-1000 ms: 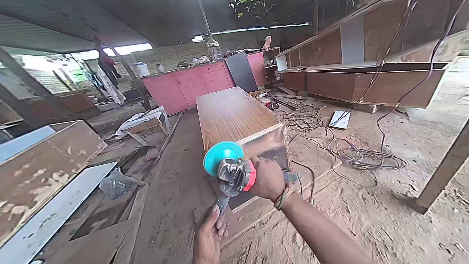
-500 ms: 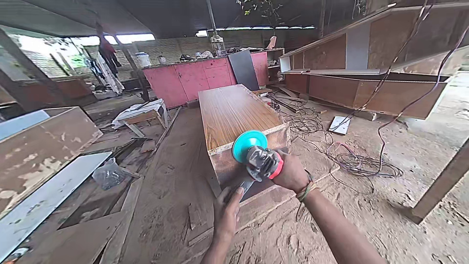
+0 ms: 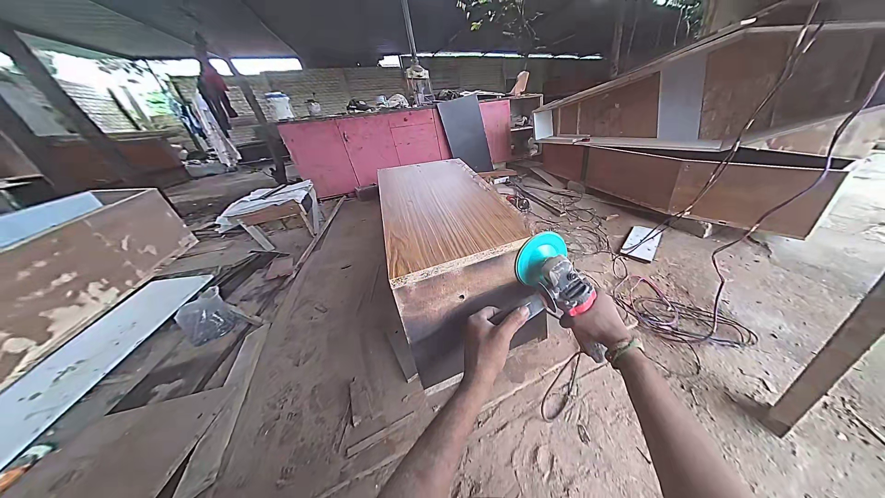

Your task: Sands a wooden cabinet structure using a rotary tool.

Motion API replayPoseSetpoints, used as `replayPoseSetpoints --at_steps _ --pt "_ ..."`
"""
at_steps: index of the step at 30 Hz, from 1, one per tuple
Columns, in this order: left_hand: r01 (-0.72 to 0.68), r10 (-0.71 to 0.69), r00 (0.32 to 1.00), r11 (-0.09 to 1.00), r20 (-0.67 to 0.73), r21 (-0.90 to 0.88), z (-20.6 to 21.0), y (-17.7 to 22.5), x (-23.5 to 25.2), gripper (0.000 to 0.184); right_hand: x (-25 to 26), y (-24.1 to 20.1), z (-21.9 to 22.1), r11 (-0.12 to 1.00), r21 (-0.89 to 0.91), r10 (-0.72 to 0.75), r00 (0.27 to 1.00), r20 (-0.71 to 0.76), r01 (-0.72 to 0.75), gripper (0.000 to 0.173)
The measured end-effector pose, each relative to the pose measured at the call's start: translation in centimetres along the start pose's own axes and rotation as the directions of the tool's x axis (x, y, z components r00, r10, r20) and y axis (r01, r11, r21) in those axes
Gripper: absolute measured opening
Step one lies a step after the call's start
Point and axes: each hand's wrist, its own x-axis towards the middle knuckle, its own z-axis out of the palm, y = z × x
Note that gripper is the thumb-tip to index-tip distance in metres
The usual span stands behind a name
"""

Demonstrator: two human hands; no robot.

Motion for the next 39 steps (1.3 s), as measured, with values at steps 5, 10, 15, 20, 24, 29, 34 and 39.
replayPoseSetpoints --at_steps 5,10,15,20,24,29,34,39 --pt "0.049 -0.059 0.996 0.989 -0.066 -0.14 -3.0 -1.7 -2.0 0.038 -1.3 -3.1 1.1 0.99 -0.074 -0.118 0.991 0.063 0.123 0.053" --pt "-0.007 -0.058 0.989 0.904 -0.138 -0.427 -9.9 -2.4 -4.5 0.016 -4.2 -10.4 3.6 0.961 -0.152 -0.202 0.963 0.178 0.23 0.061" --pt "0.11 -0.162 0.986 0.805 -0.037 -0.582 -13.3 -8.1 -7.6 0.031 -6.7 -13.2 6.7 0.88 -0.252 -0.328 0.899 0.291 0.402 0.067" --pt "0.055 -0.117 0.992 0.732 -0.046 -0.679 -12.9 -12.1 -8.3 0.027 -7.4 -13.3 8.1 0.831 -0.318 -0.351 0.874 0.335 0.456 0.062" --pt "0.036 -0.085 0.994 0.845 -0.067 -0.533 -10.5 -7.6 -6.1 0.022 -5.4 -11.1 5.1 0.912 -0.248 -0.269 0.933 0.24 0.326 0.064" --pt "0.012 -0.039 0.997 0.929 -0.066 -0.37 -5.8 -3.9 -3.2 0.028 -2.2 -6.3 2.5 0.958 -0.157 -0.228 0.969 0.096 0.24 0.063" --pt "0.017 -0.025 0.999 0.97 -0.032 -0.241 -2.7 -2.8 -1.3 0.039 -0.8 -2.9 1.1 0.981 -0.065 -0.179 0.983 0.032 0.181 0.056" --pt "0.018 -0.021 0.999 0.996 -0.032 -0.082 -0.8 -1.5 -0.6 0.041 -0.8 -1.6 0.3 0.996 0.018 -0.09 0.996 0.019 0.09 0.052"
